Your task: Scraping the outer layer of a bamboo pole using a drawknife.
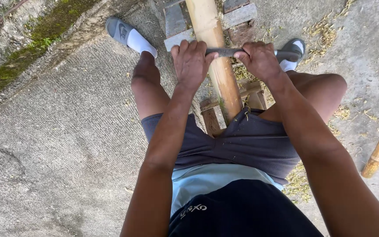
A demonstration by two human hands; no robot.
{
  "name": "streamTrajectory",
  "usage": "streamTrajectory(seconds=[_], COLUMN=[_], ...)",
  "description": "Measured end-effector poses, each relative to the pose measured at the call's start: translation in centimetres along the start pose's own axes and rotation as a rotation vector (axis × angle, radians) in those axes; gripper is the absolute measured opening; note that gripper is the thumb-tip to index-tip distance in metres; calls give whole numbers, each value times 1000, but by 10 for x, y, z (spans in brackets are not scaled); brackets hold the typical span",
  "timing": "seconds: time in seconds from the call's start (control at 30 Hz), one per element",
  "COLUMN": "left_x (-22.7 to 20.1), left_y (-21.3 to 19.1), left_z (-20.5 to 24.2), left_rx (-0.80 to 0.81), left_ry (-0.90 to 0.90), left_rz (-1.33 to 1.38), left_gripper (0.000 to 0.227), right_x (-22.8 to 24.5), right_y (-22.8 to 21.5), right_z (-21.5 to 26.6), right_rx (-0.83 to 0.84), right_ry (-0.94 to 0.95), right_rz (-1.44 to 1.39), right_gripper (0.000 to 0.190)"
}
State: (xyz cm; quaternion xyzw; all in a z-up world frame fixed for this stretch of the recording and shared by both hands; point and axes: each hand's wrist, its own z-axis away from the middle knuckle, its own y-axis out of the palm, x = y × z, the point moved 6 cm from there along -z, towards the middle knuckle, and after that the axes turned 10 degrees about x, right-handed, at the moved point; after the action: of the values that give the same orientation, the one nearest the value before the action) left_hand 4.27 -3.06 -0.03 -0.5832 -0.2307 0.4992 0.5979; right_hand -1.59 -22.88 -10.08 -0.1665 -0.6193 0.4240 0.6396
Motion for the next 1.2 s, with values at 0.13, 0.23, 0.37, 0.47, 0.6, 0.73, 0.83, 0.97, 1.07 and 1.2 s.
streamTrajectory(seconds=[0.13,0.23,0.37,0.47,0.6,0.73,0.83,0.97,1.07,1.2], left_x=[-16,-29,-33,-24,5,33,41,37,35,31], left_y=[11,19,46,53,28,0,-12,-19,-18,-21], left_z=[32,58,95,94,25,-46,-71,-76,-77,-76], left_rx=[-60,-100,-17,-62,-53,-98,-79,-82,-56,-13], left_ry=[18,6,-106,-130,-32,48,102,141,127,113], left_rz=[-32,-41,1,1,26,-75,-58,-58,-67,-94], left_gripper=[41,39,40,42,37,39,41,39,39,39], right_x=[6,6,17,18,1,-7,-11,-18,-22,-27], right_y=[3,7,10,1,-2,-11,-11,-8,-2,2], right_z=[28,46,66,55,10,-46,-64,-66,-62,-64], right_rx=[57,146,296,278,208,-29,-135,-134,-136,-118], right_ry=[38,79,43,-14,74,7,26,65,65,69], right_rz=[-13,-8,49,64,44,25,34,6,-26,-37], right_gripper=[54,51,45,43,49,50,51,54,56,61])
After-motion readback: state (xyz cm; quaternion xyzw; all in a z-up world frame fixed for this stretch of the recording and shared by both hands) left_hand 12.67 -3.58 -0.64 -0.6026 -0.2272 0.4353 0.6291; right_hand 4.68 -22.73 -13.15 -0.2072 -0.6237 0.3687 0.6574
